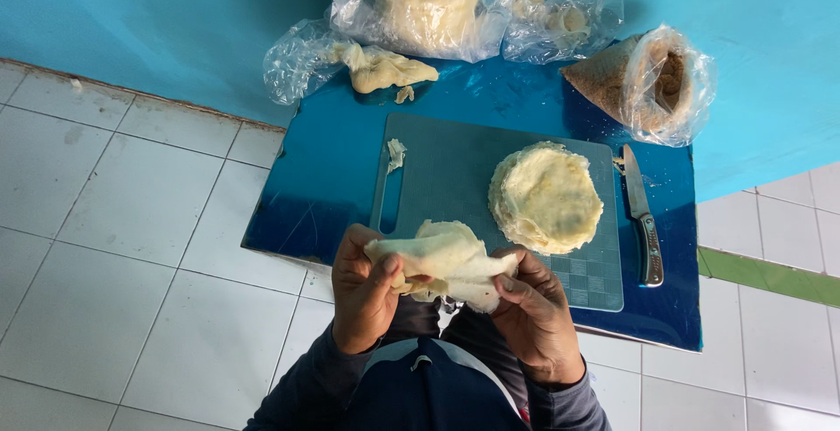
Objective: The person sits at a small blue table and repeatedly stretches a piece of dough by hand, pulling it thin between the fingers and placing each stretched sheet onto a growing stack on the cutting board. Near the end, the person holds the stacked dough steady and cuts through it with a knife.
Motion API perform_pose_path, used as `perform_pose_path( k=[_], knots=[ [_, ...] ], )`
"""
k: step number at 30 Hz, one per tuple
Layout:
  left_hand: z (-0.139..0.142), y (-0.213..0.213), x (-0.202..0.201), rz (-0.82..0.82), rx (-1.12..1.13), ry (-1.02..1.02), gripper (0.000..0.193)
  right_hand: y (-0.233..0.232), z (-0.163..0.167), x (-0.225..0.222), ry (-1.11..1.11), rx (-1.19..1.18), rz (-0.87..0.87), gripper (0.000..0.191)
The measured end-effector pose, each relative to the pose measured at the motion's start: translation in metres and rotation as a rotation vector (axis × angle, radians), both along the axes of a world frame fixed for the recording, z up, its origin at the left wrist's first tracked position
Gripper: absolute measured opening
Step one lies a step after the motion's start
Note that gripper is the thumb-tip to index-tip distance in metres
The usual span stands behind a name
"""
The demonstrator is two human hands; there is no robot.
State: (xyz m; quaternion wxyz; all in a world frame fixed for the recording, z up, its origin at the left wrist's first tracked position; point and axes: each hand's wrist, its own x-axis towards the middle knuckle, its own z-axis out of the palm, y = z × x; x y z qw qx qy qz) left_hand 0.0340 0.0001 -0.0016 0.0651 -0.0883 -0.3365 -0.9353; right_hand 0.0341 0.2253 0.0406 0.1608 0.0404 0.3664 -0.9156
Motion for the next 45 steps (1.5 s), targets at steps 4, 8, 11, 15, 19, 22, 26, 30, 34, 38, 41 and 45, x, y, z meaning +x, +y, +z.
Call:
perform_pose_path(
  k=[4, 8, 11, 15, 19, 22, 26, 30, 34, 38, 41, 45],
  knots=[
    [0.006, 0.006, -0.005, -0.004, 0.149, -0.125, 0.026, 0.002, 0.012, 0.001, -0.003, 0.024, -0.134, 0.023],
    [0.012, 0.006, -0.006, -0.241, 0.251, -0.169, 0.043, 0.0, 0.022, -0.004, 0.108, 0.046, -0.108, 0.017],
    [0.015, 0.008, -0.006, -0.296, 0.054, 0.002, 0.058, 0.001, 0.028, -0.007, 0.277, 0.176, 0.025, 0.016],
    [0.014, 0.014, -0.003, -0.174, -0.401, 0.198, 0.055, 0.005, 0.033, -0.008, 0.393, 0.498, 0.093, 0.016],
    [0.005, 0.015, -0.007, -0.12, -0.501, -0.063, 0.022, 0.002, 0.031, -0.009, 0.454, 0.527, 0.076, 0.015],
    [0.0, 0.016, -0.013, 0.008, -0.38, -0.009, 0.017, -0.001, 0.029, -0.015, 0.325, 0.319, -0.078, 0.017],
    [0.001, 0.012, -0.015, 0.078, -0.259, -0.038, 0.017, -0.005, 0.027, -0.022, 0.23, 0.131, -0.101, 0.025],
    [0.012, 0.013, -0.014, 0.042, -0.361, -0.005, 0.018, -0.01, 0.022, -0.021, 0.18, 0.162, 0.087, 0.043],
    [0.02, 0.019, -0.012, 0.12, -0.558, 0.118, 0.016, -0.019, 0.011, -0.021, 0.28, 0.31, 0.081, 0.062],
    [0.015, 0.019, -0.017, 0.104, -0.488, 0.059, 0.018, -0.022, 0.004, -0.027, 0.271, 0.373, -0.001, 0.026],
    [0.008, 0.016, -0.026, 0.179, -0.405, 0.035, 0.018, -0.022, 0.002, -0.029, 0.303, 0.338, -0.188, 0.012],
    [0.009, 0.023, -0.03, 0.168, -0.055, -0.121, 0.019, -0.024, 0.003, -0.032, 0.432, 0.314, -0.356, 0.013]
  ],
)
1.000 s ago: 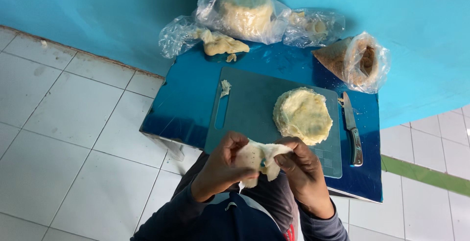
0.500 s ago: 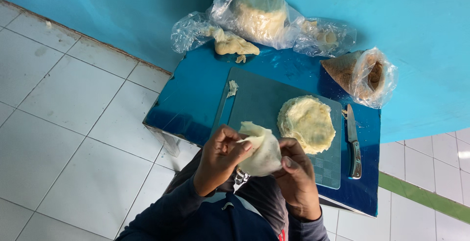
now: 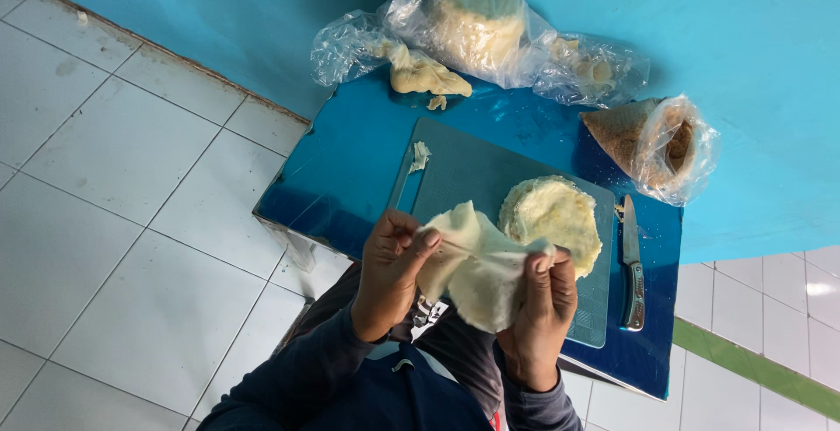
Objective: The person sits at a small blue table and repeatedly stretches a piece of dough by hand, pulling it thin between the fingers and placing each stretched sheet onto a growing stack on the cutting board. Near the end, the person holds the stacked dough steady and cuts through it with a knife.
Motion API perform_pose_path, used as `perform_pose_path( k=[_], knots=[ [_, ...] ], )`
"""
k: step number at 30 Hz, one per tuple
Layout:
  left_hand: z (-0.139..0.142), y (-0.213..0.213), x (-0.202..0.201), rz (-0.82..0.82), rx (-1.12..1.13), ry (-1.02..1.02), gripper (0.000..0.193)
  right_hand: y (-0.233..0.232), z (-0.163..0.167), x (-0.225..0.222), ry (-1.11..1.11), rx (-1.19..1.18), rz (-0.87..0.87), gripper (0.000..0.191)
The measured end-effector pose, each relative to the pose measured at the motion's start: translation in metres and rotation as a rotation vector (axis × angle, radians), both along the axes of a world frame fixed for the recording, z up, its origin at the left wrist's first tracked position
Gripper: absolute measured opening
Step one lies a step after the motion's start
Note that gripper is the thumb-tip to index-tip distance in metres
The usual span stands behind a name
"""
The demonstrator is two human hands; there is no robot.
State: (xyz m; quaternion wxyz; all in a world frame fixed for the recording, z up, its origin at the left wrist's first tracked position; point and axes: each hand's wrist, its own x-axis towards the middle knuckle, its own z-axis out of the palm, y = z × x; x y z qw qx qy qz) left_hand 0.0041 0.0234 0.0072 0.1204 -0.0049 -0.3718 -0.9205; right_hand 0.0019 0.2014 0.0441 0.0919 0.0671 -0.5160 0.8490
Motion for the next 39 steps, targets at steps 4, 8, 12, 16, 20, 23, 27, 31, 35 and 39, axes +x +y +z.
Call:
perform_pose_path(
  k=[4, 8, 12, 16, 20, 23, 27, 31, 35, 39],
  knots=[
    [0.007, -0.001, -0.004, 0.007, 0.263, -0.008, 0.023, -0.005, 0.002, -0.006, 0.078, -0.015, -0.146, 0.011],
    [0.008, -0.013, -0.005, 0.046, 0.272, 0.001, 0.026, 0.002, 0.01, -0.009, 0.02, -0.046, -0.166, 0.013],
    [0.007, -0.023, -0.002, 0.07, 0.237, 0.023, 0.025, 0.019, 0.022, -0.007, 0.002, 0.06, -0.13, 0.017],
    [0.004, -0.04, 0.0, 0.123, 0.242, 0.023, 0.023, 0.049, 0.037, 0.0, -0.044, 0.072, -0.112, 0.02],
    [-0.001, -0.046, 0.003, 0.147, 0.236, 0.002, 0.023, 0.076, 0.036, 0.011, -0.063, 0.16, -0.072, 0.02],
    [-0.006, -0.049, 0.005, 0.171, 0.223, -0.022, 0.023, 0.089, 0.032, 0.014, -0.053, 0.228, -0.077, 0.021],
    [-0.009, -0.057, 0.003, 0.223, 0.215, -0.02, 0.025, 0.097, 0.037, 0.014, -0.093, 0.166, -0.054, 0.018],
    [-0.013, -0.067, 0.005, 0.26, 0.173, -0.11, 0.027, 0.111, 0.051, 0.016, -0.091, 0.172, -0.065, 0.019],
    [-0.017, -0.072, 0.007, 0.2, 0.116, -0.175, 0.029, 0.138, 0.063, 0.018, -0.127, 0.264, -0.068, 0.017],
    [-0.02, -0.071, 0.012, 0.127, 0.092, -0.208, 0.031, 0.171, 0.08, -0.013, -0.107, 0.543, -0.118, 0.012]
  ],
)
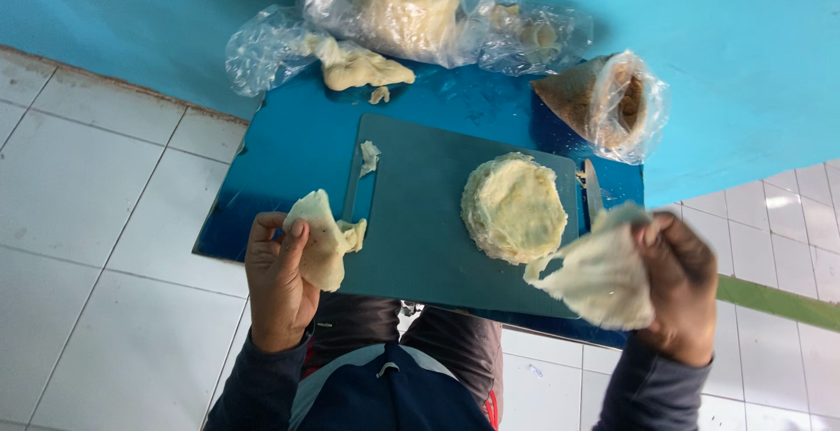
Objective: The person sits at a small blue table and repeatedly stretches a piece of dough by hand, pulling it thin between the fingers and placing each stretched sheet onto a growing stack on the cutting board. Near the end, the person holds the stacked dough steady and cuts through it with a knife.
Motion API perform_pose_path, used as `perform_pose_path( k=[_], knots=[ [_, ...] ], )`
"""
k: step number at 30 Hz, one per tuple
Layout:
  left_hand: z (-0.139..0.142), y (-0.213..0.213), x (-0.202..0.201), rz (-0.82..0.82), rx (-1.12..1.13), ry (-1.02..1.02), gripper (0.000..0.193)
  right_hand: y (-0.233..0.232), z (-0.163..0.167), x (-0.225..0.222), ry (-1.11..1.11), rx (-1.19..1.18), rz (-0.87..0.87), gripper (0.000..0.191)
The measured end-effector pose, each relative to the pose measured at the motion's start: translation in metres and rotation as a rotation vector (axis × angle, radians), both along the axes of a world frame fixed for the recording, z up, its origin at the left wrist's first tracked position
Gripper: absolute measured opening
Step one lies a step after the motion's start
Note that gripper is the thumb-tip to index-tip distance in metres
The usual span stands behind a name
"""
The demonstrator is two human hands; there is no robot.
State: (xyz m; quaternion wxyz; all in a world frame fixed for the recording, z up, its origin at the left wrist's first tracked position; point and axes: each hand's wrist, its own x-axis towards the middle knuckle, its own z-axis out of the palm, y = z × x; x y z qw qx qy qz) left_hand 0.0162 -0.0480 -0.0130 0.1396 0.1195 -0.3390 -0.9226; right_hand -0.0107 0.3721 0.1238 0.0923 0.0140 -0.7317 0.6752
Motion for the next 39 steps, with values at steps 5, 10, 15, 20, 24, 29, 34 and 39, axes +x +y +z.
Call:
perform_pose_path(
  k=[5, 10, 15, 20, 24, 29, 34, 39],
  knots=[
    [0.0, 0.0, 0.005, -0.005, -0.021, -0.038, 0.029, 0.007, 0.017, -0.066, 0.2, 0.397, -0.116, 0.011],
    [-0.001, 0.002, 0.008, -0.01, -0.049, -0.054, 0.028, -0.048, -0.003, -0.078, 0.612, 0.969, 0.077, 0.016],
    [-0.001, -0.002, 0.013, -0.001, -0.08, -0.058, 0.029, -0.096, -0.035, -0.042, 0.638, 1.32, 0.251, 0.039],
    [-0.002, -0.001, 0.013, -0.004, -0.086, -0.038, 0.027, -0.1, -0.043, -0.031, 0.612, 1.312, 0.188, 0.034],
    [0.002, 0.005, 0.009, -0.026, -0.092, -0.039, 0.027, -0.105, -0.043, -0.029, 0.616, 1.323, 0.212, 0.036],
    [0.015, 0.003, -0.001, -0.176, -0.119, 0.079, 0.023, -0.122, -0.041, -0.02, 0.59, 1.224, 0.131, 0.044],
    [0.05, -0.005, -0.018, -0.584, -0.222, 0.209, 0.02, -0.149, -0.048, 0.013, 0.27, 0.697, 0.21, 0.044],
    [0.08, 0.003, -0.017, -0.775, -0.305, 0.29, 0.02, -0.174, -0.07, 0.032, -0.15, -0.106, 0.764, 0.074]
  ],
)
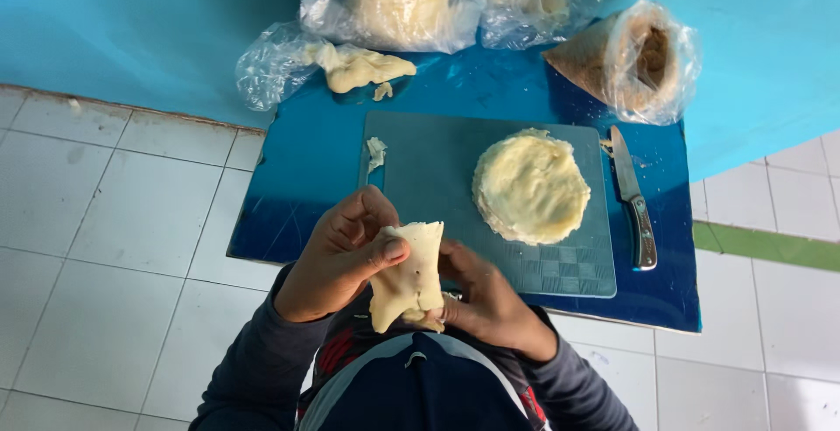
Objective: The person sits at a small blue table and repeatedly stretches a piece of dough by hand, pulling it thin between the fingers and placing each stretched sheet onto a growing stack on the cutting board. Near the end, the person holds the stacked dough steady and cuts through it with a knife.
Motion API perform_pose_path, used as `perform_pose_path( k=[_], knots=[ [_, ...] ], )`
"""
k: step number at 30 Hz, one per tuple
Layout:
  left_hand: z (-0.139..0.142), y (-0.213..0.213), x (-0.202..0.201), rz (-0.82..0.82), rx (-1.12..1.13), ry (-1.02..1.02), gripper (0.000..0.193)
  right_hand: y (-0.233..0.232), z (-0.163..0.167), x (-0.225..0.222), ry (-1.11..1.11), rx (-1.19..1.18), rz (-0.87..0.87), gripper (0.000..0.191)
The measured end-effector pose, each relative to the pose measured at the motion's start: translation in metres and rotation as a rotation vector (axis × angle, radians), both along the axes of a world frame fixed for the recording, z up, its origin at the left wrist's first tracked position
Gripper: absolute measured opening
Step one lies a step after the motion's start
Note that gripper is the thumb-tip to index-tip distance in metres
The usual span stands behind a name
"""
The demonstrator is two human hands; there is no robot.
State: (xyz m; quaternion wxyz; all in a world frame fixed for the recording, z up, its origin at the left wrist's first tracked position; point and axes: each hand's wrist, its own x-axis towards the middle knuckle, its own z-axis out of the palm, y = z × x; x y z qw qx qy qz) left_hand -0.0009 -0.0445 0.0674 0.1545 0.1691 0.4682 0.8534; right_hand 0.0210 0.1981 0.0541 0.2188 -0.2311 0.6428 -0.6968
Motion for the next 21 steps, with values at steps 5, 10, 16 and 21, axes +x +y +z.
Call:
perform_pose_path(
  k=[5, 10, 16, 21],
  knots=[
    [-0.006, 0.013, 0.002, 0.323, -0.241, 0.22, 0.019, -0.007, -0.015, 0.016, -0.436, -0.408, 0.215, 0.074],
    [-0.03, 0.029, 0.0, 0.863, -0.602, 0.624, 0.025, 0.003, -0.019, 0.024, -0.446, -0.217, -0.035, 0.054],
    [-0.055, 0.031, 0.004, 1.024, -0.556, 0.745, 0.029, 0.008, -0.031, 0.022, -0.32, -0.326, -0.24, 0.046],
    [-0.067, 0.022, 0.006, 1.129, -0.521, 0.666, 0.027, 0.019, -0.039, 0.022, -0.167, -0.212, -0.304, 0.029]
  ],
)
